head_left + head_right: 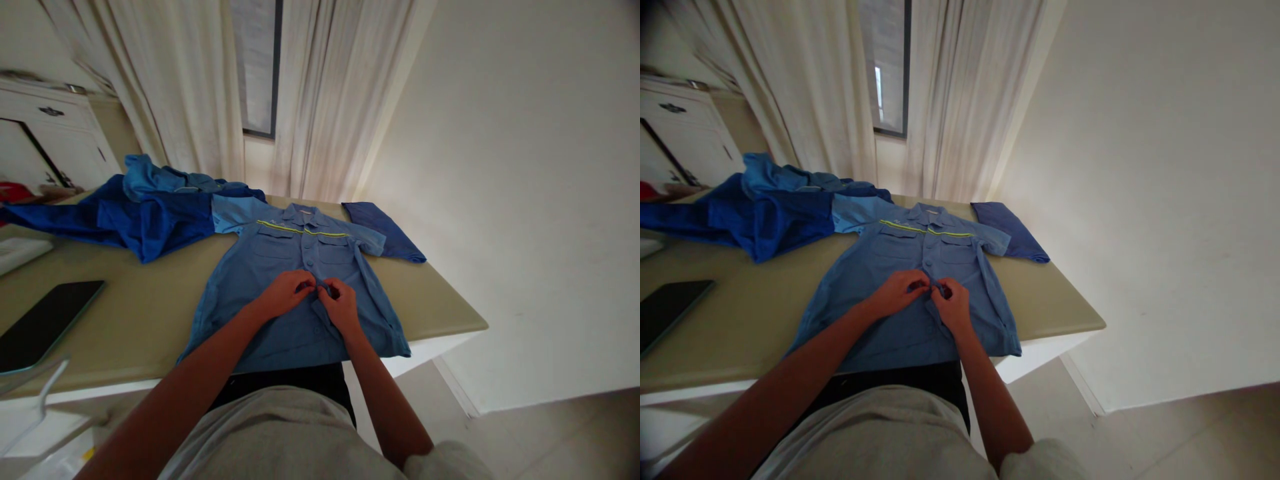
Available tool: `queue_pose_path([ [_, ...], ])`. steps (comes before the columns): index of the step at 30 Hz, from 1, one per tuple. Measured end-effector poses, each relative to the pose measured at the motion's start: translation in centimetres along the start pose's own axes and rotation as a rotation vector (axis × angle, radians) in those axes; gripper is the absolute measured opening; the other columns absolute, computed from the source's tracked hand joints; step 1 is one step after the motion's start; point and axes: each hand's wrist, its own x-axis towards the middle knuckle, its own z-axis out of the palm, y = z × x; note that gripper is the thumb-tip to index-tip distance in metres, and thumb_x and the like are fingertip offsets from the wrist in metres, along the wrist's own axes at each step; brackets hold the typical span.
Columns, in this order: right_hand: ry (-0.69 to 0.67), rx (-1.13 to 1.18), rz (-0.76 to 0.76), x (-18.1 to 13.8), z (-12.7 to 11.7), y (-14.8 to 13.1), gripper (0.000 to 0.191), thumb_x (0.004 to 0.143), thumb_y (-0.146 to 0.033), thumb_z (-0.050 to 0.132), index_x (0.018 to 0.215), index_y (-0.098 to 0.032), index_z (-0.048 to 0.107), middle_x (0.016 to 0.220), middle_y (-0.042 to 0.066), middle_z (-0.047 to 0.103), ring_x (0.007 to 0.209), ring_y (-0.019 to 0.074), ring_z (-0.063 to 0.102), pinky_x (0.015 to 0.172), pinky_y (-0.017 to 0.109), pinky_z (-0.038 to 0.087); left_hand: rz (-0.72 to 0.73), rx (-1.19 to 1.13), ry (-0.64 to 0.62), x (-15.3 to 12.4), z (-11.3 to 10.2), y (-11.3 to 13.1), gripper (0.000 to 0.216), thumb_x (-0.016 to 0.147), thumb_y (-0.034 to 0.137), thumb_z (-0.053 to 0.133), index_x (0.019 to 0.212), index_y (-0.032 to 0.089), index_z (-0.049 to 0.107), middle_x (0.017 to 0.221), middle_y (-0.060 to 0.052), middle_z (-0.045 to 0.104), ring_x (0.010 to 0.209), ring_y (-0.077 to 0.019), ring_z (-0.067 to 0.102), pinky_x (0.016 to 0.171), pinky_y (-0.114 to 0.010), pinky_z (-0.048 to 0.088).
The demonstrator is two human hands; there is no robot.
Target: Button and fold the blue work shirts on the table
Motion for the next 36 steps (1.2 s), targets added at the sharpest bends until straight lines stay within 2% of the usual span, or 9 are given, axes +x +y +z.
queue_pose_path([
  [8,0.017,0.039,0.033,0.0,0.2,0.3,0.023,0.083,-0.039,0.066,0.085,-0.017,0.073,0.066,-0.002,0.061,0.056,0.0131,0.047,0.054,0.026,0.036,0.035,0.045,0.004,-0.1,0.0,0.0,0.009,0.1,0.02,0.06,0.103,0.021,0.068,0.101,-0.004,0.073,0.093,-0.0196,0.068,0.088,-0.032,0.052],
  [19,-0.032,0.004,0.045,-0.2,-0.1,-0.1,0.03,0.091,-0.045,0.062,0.089,-0.018,0.076,0.067,0.0,0.061,0.06,0.0148,0.049,0.057,0.027,0.037,0.033,0.126,-0.017,-0.2,-0.1,-0.5,0.015,0.102,0.023,0.058,0.103,0.023,0.072,0.107,-0.005,0.075,0.103,-0.0219,0.068,0.098,-0.036,0.051],
  [24,-0.047,-0.023,0.042,-0.2,0.0,0.0,0.031,0.092,-0.043,0.06,0.089,-0.017,0.076,0.065,-0.001,0.059,0.059,0.0145,0.048,0.057,0.027,0.037,0.029,0.152,-0.033,-0.2,0.0,-0.3,0.016,0.101,0.024,0.058,0.105,0.023,0.073,0.107,-0.005,0.075,0.104,-0.0226,0.068,0.097,-0.036,0.051],
  [30,-0.054,-0.057,-0.013,-0.1,0.1,-0.2,0.026,0.088,-0.04,0.062,0.078,-0.017,0.072,0.06,-0.002,0.054,0.056,0.0132,0.047,0.056,0.026,0.034,-0.046,0.21,-0.022,-0.3,0.0,0.4,0.012,0.098,0.027,0.06,0.102,0.024,0.071,0.099,-0.005,0.075,0.091,-0.0215,0.068,0.088,-0.035,0.051],
  [36,-0.05,-0.092,-0.009,-0.3,0.0,-0.5,0.023,0.087,-0.037,0.062,0.078,-0.019,0.072,0.062,-0.001,0.06,0.057,0.0137,0.049,0.058,0.027,0.036,-0.077,0.172,-0.006,-0.2,-0.2,0.7,0.01,0.098,0.026,0.059,0.1,0.024,0.069,0.094,-0.003,0.073,0.085,-0.02,0.067,0.081,-0.032,0.05],
])
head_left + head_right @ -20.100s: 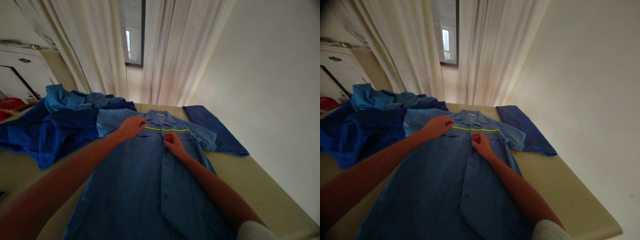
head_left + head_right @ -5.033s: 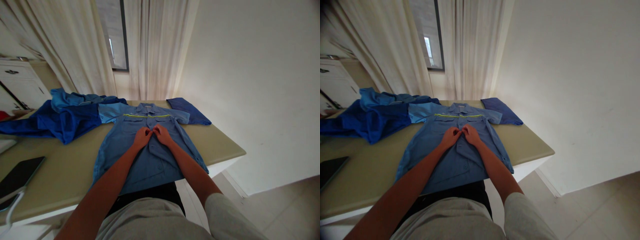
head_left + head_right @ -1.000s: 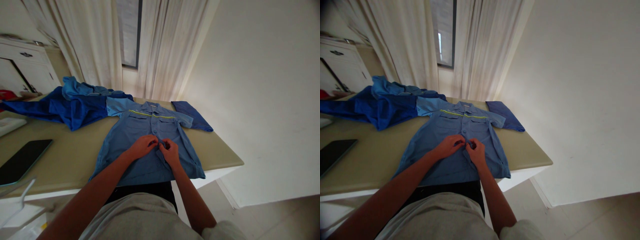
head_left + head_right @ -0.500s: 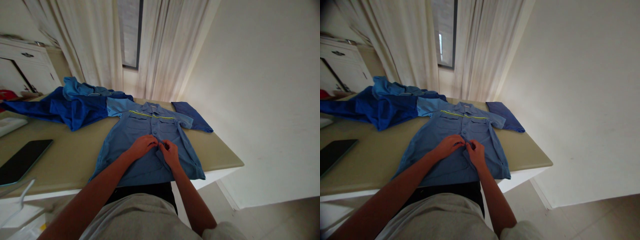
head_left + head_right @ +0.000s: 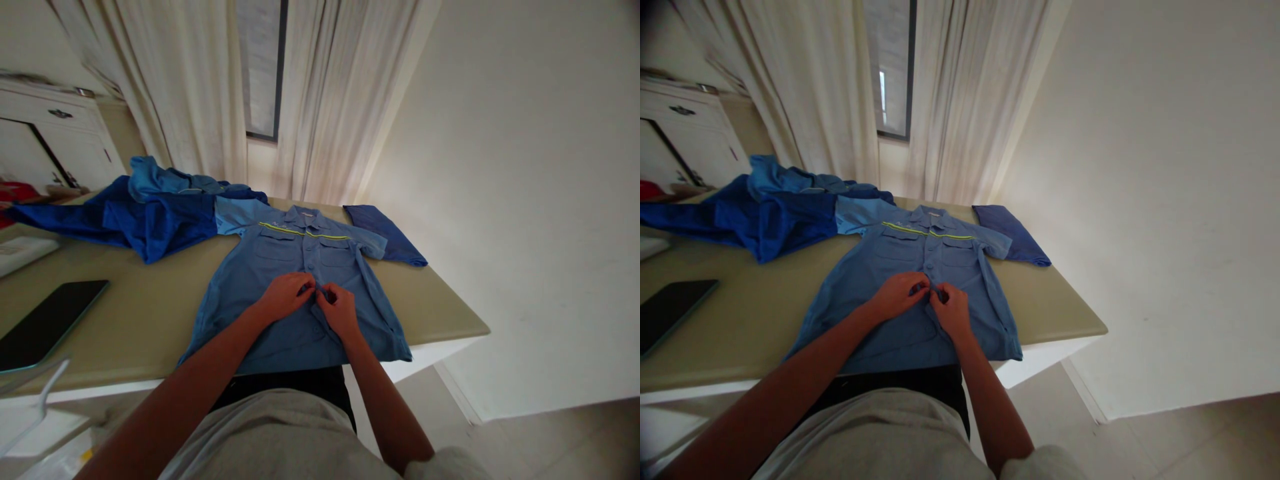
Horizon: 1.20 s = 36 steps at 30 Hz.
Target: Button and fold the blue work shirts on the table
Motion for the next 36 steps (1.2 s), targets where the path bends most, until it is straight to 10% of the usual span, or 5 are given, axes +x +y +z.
queue_pose_path([
  [36,-0.014,0.119,-0.003,-0.2,-0.3,-0.2,0.036,0.097,-0.045,0.054,0.077,-0.02,0.072,0.058,0.0,0.062,0.053,0.0152,0.056,0.057,0.027,0.041,-0.059,-0.068,0.043,0.1,0.2,0.4,0.006,0.094,0.022,0.061,0.094,0.023,0.067,0.089,-0.002,0.074,0.081,-0.0191,0.068,0.079,-0.031,0.049],
])
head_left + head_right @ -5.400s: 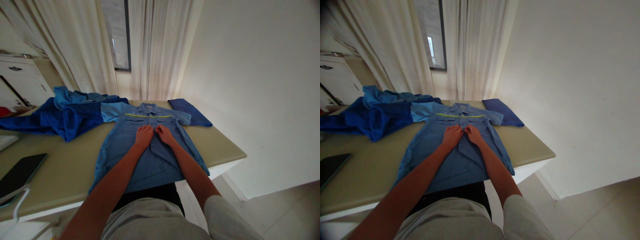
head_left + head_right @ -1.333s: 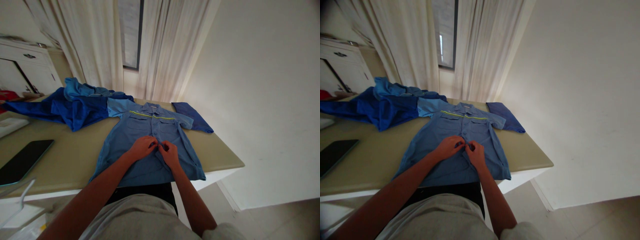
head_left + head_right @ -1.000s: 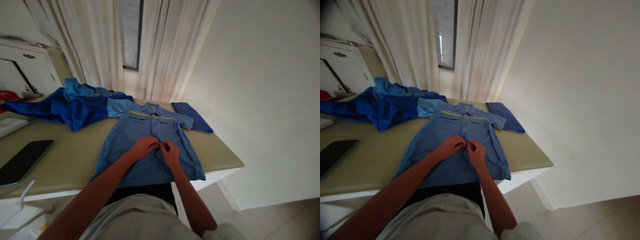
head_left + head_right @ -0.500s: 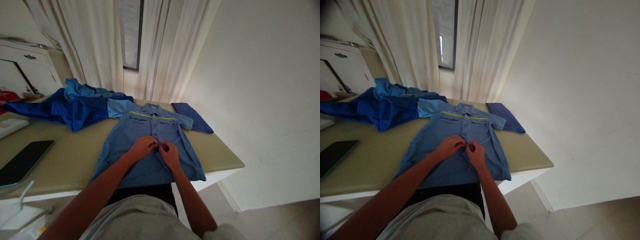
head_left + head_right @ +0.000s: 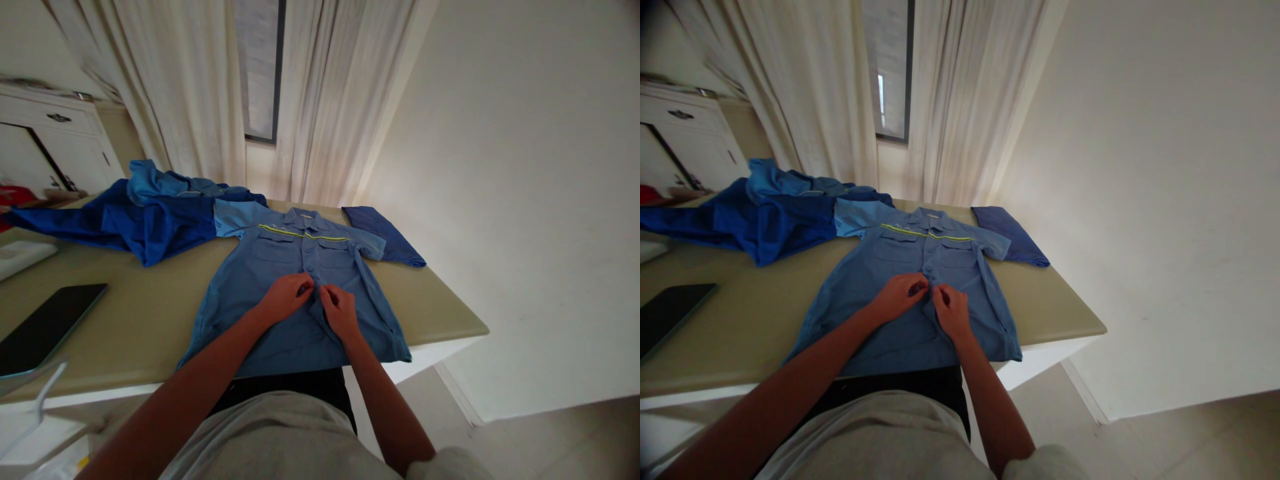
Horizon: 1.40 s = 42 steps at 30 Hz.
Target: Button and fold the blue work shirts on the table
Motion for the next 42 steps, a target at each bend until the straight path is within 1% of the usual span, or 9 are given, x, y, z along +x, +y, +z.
queue_pose_path([
  [3,-0.026,0.098,0.075,0.0,0.0,0.3,0.047,0.102,-0.049,0.047,0.067,-0.022,0.063,0.049,-0.001,0.056,0.046,0.0152,0.055,0.053,0.027,0.043,-0.012,-0.059,-0.004,0.1,0.2,-0.1,0.006,0.094,0.022,0.061,0.093,0.023,0.067,0.088,-0.001,0.074,0.08,-0.0187,0.068,0.077,-0.031,0.049],
  [7,-0.057,0.131,0.107,0.2,0.3,0.9,0.027,0.091,-0.044,0.06,0.082,-0.021,0.07,0.056,-0.001,0.063,0.044,0.0156,0.056,0.05,0.027,0.044,-0.033,-0.127,-0.02,0.2,0.5,-0.3,0.005,0.091,0.02,0.063,0.091,0.021,0.068,0.087,-0.001,0.076,0.079,-0.0186,0.07,0.076,-0.03,0.05],
  [10,-0.034,0.086,0.085,0.4,0.4,1.2,0.023,0.085,-0.04,0.065,0.088,-0.02,0.074,0.062,0.001,0.068,0.05,0.017,0.06,0.053,0.028,0.046,-0.054,-0.183,-0.02,0.2,0.5,-0.3,0.006,0.089,0.019,0.063,0.091,0.021,0.068,0.086,-0.001,0.076,0.078,-0.0182,0.071,0.076,-0.03,0.052],
  [18,-0.003,-0.093,0.003,0.2,0.5,0.6,0.015,0.088,-0.032,0.066,0.09,-0.022,0.076,0.073,0.002,0.075,0.061,0.0177,0.066,0.065,0.028,0.051,-0.093,-0.325,0.014,0.1,0.6,-0.3,0.01,0.085,0.018,0.063,0.094,0.021,0.066,0.083,-0.001,0.076,0.075,-0.0171,0.071,0.073,-0.029,0.054],
  [21,-0.016,-0.14,-0.003,0.1,0.5,0.3,0.012,0.089,-0.029,0.066,0.089,-0.023,0.075,0.074,0.002,0.075,0.061,0.0177,0.066,0.065,0.028,0.051,-0.102,-0.352,0.036,0.1,0.6,-0.3,0.01,0.09,0.029,0.064,0.096,0.021,0.066,0.086,-0.002,0.076,0.077,-0.0181,0.072,0.073,-0.029,0.055],
  [24,-0.023,-0.166,-0.033,0.1,0.5,0.3,0.011,0.09,-0.027,0.065,0.087,-0.023,0.074,0.07,0.0,0.073,0.06,0.0169,0.065,0.065,0.027,0.049,-0.129,-0.381,0.042,0.1,0.6,-0.3,0.02,0.089,0.04,0.069,0.095,0.021,0.066,0.086,-0.003,0.077,0.077,-0.0195,0.072,0.073,-0.031,0.055],
  [31,-0.025,-0.231,-0.063,-0.1,0.7,0.3,0.01,0.091,-0.026,0.066,0.083,-0.023,0.071,0.071,0.0,0.072,0.061,0.0159,0.063,0.065,0.026,0.046,-0.171,-0.45,0.023,0.5,1.0,-1.6,0.015,0.084,0.032,0.07,0.093,0.02,0.066,0.084,-0.004,0.076,0.077,-0.02,0.071,0.073,-0.032,0.054],
  [36,-0.01,-0.304,-0.131,-0.2,0.9,-0.1,0.01,0.092,-0.023,0.064,0.084,-0.022,0.07,0.076,0.001,0.071,0.064,0.0158,0.062,0.066,0.026,0.044,-0.194,-0.524,0.022,0.8,1.5,-2.3,0.017,0.082,0.032,0.072,0.091,0.019,0.066,0.082,-0.004,0.075,0.076,-0.0191,0.069,0.074,-0.031,0.053],
  [42,-0.01,-0.333,-0.139,-0.3,0.9,-0.2,0.011,0.094,-0.024,0.062,0.085,-0.023,0.069,0.078,0.001,0.07,0.068,0.0164,0.062,0.069,0.026,0.044,-0.251,-0.616,0.031,0.9,1.7,-2.3,0.018,0.081,0.034,0.073,0.089,0.019,0.064,0.078,-0.001,0.071,0.074,-0.0172,0.067,0.073,-0.029,0.051],
])
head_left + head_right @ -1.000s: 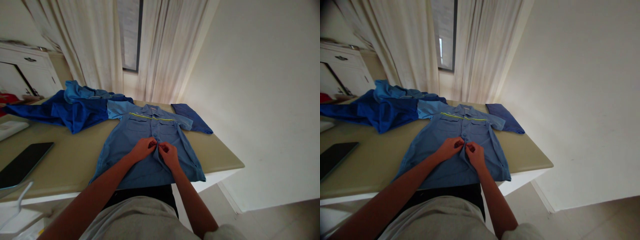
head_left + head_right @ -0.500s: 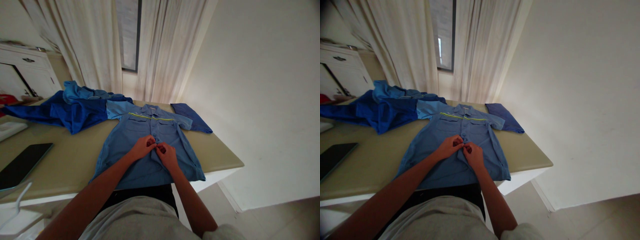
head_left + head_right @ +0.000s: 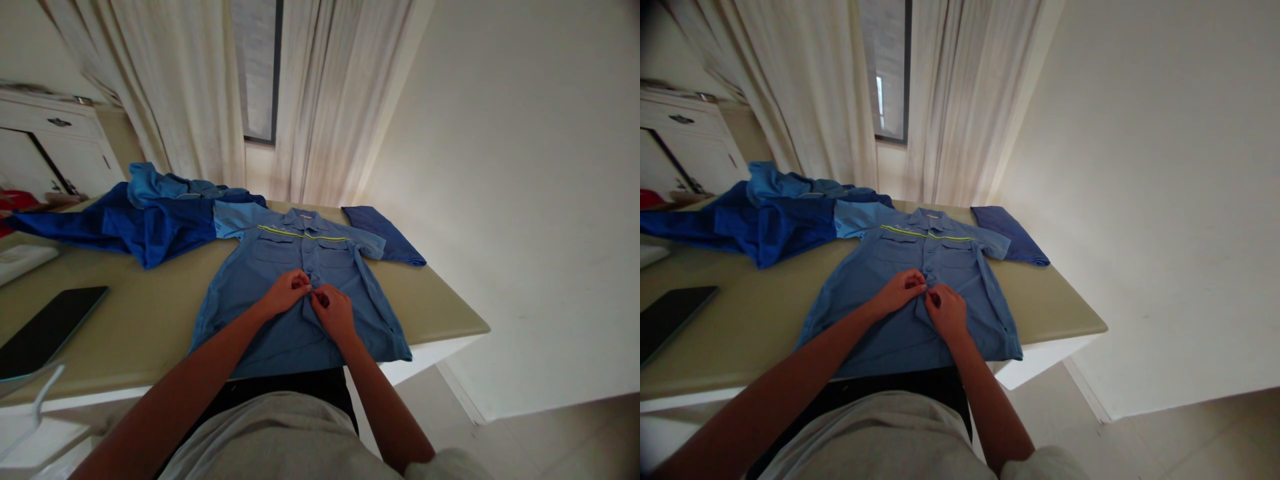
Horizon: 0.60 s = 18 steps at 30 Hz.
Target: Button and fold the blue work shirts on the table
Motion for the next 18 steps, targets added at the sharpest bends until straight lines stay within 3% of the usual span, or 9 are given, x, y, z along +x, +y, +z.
queue_pose_path([
  [11,0.018,-0.057,-0.006,-0.26,-0.15,-0.33,0.009,0.095,-0.021,0.064,0.095,-0.023,0.073,0.095,0.003,0.072,0.07,0.0146,0.063,0.071,0.025,0.046,0.024,-0.047,-0.011,0.06,0.04,0.2,0.022,0.079,0.037,0.077,0.086,0.02,0.064,0.076,0.0,0.07,0.071,-0.0164,0.065,0.071,-0.03,0.051],
  [18,0.039,-0.086,-0.047,-0.3,0.04,-0.53,0.013,0.097,-0.019,0.061,0.094,-0.023,0.073,0.094,0.003,0.072,0.074,0.0143,0.064,0.072,0.024,0.046,-0.089,-0.171,0.013,-0.11,0.19,0.53,0.025,0.076,0.037,0.079,0.086,0.02,0.063,0.078,0.001,0.07,0.076,-0.0157,0.066,0.077,-0.029,0.052],
])
